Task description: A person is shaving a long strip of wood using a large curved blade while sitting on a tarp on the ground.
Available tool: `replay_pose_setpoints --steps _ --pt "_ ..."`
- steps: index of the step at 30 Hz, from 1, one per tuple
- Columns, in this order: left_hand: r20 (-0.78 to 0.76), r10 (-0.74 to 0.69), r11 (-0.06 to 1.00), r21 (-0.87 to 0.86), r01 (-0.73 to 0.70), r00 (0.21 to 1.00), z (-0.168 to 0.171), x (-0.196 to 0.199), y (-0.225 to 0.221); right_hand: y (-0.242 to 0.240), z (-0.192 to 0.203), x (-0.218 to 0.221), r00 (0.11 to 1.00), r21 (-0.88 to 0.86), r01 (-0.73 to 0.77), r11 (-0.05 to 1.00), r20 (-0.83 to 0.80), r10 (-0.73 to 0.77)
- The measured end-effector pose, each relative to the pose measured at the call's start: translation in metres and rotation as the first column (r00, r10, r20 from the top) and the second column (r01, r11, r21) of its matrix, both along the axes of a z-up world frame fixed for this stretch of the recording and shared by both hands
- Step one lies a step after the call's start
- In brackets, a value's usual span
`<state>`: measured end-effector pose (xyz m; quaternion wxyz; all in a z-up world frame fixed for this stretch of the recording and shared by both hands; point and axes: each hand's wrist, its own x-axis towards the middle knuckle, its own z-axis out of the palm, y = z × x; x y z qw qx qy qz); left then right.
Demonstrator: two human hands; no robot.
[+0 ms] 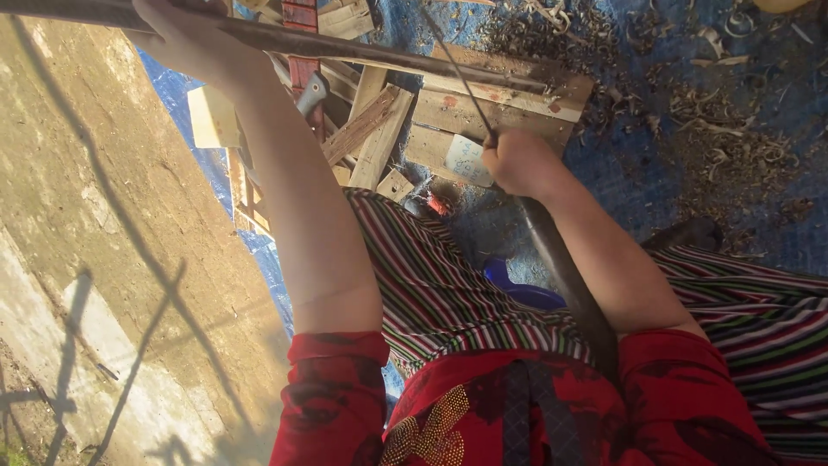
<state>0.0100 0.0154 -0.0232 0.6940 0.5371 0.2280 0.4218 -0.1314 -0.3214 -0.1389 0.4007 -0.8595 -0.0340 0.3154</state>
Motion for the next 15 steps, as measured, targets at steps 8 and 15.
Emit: replay_pose_setpoints --steps 8,15 --pt "0.027 -0.025 0.998 0.053 0.023 0.999 0.001 0.0 -0.009 -0.046 -0.135 0.016 0.998 -0.202 0.065 0.977 0.017 -0.063" --pt "-0.061 -0.016 0.999 0.04 0.019 0.998 -0.024 0.012 0.028 -0.034 -0.083 0.021 0.971 -0.171 0.108 0.979 -0.194 -0.141"
